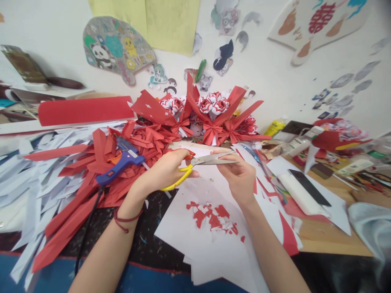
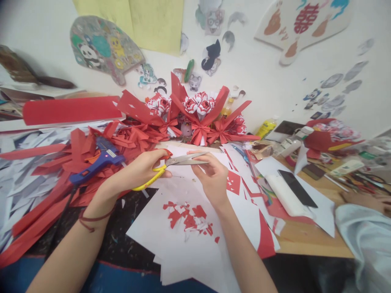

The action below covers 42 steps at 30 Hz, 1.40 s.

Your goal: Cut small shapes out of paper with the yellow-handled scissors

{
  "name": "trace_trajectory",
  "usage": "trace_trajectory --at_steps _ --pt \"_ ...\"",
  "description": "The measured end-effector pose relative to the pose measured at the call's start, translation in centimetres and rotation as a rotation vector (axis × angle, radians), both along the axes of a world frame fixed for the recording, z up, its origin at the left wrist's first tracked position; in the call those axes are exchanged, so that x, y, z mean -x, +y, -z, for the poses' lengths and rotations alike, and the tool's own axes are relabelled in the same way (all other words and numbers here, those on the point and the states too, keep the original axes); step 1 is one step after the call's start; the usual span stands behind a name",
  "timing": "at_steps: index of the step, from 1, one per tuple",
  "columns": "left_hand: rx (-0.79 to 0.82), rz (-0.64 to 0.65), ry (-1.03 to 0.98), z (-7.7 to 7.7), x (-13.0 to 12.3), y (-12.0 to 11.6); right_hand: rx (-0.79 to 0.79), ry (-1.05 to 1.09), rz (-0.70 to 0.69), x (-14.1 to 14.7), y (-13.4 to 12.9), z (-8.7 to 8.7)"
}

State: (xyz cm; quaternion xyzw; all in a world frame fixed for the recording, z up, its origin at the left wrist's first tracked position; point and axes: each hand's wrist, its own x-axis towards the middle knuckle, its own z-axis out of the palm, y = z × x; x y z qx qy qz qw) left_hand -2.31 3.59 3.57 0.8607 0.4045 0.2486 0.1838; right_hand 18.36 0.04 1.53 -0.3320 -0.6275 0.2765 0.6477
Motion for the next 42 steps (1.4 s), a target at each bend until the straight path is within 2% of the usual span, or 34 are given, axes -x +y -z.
trace_trajectory --at_steps 42 --pt "0.000 0.013 -0.038 0.40 -0.46 -0.08 0.000 -0.006 0.065 0.46 -0.42 -0.35"
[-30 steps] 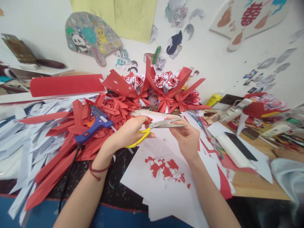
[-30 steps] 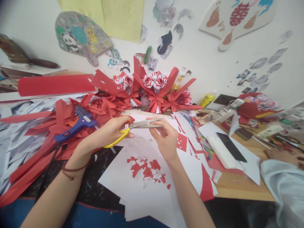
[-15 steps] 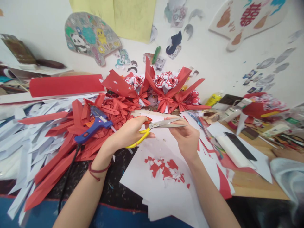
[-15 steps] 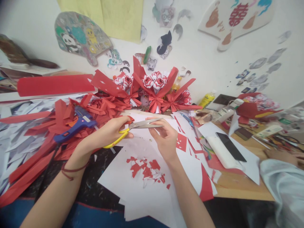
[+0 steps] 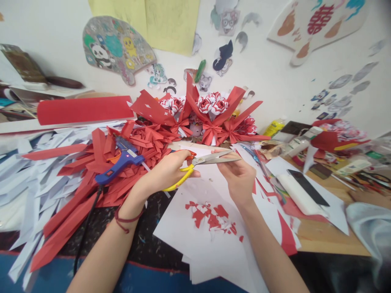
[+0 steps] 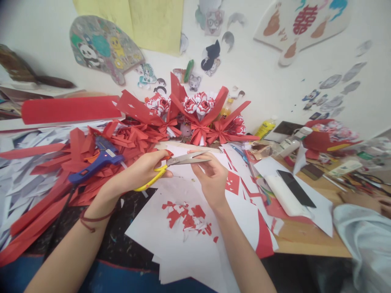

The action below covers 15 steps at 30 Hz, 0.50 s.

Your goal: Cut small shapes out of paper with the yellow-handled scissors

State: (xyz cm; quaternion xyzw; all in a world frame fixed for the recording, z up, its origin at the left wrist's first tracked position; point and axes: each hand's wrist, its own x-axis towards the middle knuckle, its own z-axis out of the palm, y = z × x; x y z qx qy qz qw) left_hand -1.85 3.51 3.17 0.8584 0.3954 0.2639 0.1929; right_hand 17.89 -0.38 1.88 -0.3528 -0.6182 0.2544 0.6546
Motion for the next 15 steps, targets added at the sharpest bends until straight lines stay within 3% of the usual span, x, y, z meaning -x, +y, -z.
trace_trajectory --at_steps 15 --pt "0.091 -0.017 -0.067 -0.01 -1.04 -0.50 0.030 0.073 0.069 0.25 0.02 0.66"
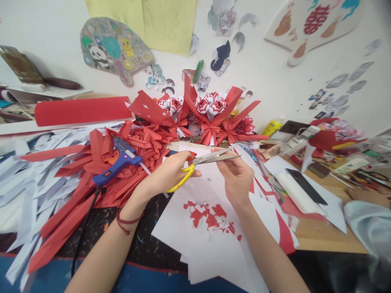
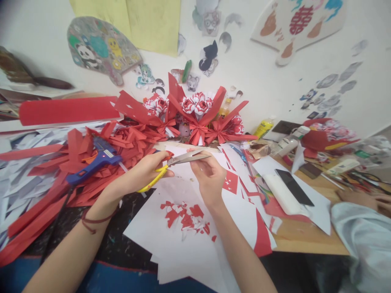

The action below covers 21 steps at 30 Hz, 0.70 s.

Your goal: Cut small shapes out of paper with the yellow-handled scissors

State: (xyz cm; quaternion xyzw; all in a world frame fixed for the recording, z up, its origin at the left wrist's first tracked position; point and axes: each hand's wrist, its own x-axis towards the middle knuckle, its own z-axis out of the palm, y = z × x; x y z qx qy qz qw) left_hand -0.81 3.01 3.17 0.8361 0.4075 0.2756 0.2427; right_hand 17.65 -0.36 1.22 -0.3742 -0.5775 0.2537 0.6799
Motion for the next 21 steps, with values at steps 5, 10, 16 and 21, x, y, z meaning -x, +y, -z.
trace_trajectory --at_steps 5,10,16,21 --pt "0.000 0.011 -0.024 0.4 -0.4 0.0 -0.016 0.032 0.036 0.3 0.0 0.2" --pt "-0.021 -0.005 -0.018 0.9 -1.1 -0.1 -0.021 0.119 0.029 0.6 0.1 0.3" --pt "-0.023 -0.043 -0.031 1.5 -2.0 -0.2 -0.037 0.189 0.042 0.8 0.2 0.2" --pt "0.015 -0.069 -0.024 2.0 -2.3 -0.5 -0.026 0.215 0.050 0.9 0.2 0.2"
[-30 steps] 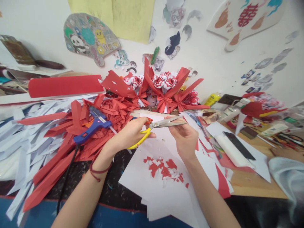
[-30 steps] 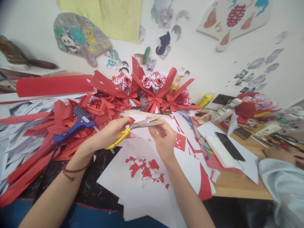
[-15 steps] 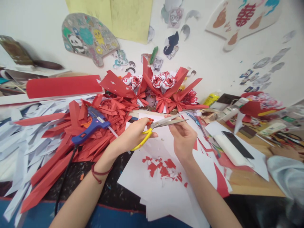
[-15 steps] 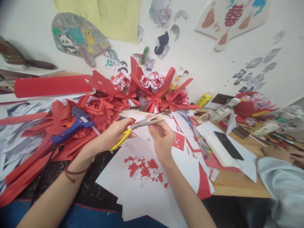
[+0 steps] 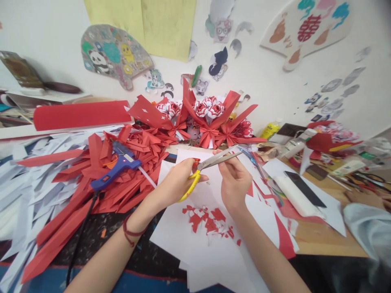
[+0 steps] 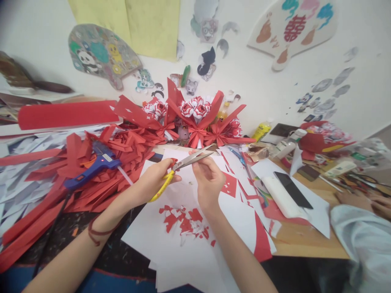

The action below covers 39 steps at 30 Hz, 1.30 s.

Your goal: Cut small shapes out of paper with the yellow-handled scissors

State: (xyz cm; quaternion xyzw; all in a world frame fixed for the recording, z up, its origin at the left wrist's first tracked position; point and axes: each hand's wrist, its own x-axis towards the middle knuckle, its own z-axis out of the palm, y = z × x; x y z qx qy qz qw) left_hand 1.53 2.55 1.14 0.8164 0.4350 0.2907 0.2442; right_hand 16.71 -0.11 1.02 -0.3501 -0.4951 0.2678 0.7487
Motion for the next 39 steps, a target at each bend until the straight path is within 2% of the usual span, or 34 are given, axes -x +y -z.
trace_trajectory --at_steps 11,19,26,29,32,35,39 --pt "-0.036 -0.035 0.033 -0.5 -0.7 -1.1 -0.014 0.012 0.084 0.2 -0.2 0.1" --pt "0.043 -0.015 -0.061 -0.5 -0.7 -1.2 0.052 0.027 0.107 -0.2 0.0 0.0" --pt "-0.026 -0.169 -0.229 -1.2 0.5 -0.2 0.080 0.034 -0.066 -0.5 0.0 -0.6" --pt "0.060 -0.039 -0.436 -2.0 0.6 -0.5 0.181 -0.047 -0.201 -0.6 -0.3 -0.6" --pt "0.243 0.093 -0.647 -2.4 0.3 -1.0 0.286 -0.162 -0.346 -0.6 -0.5 -0.5" --pt "0.307 0.075 -0.727 -2.3 0.2 -1.0 0.326 -0.229 -0.398 -0.5 -0.4 -0.3" --pt "0.328 0.069 -0.718 -1.9 0.4 -0.5 0.342 -0.267 -0.395 -0.6 -0.3 -0.1"
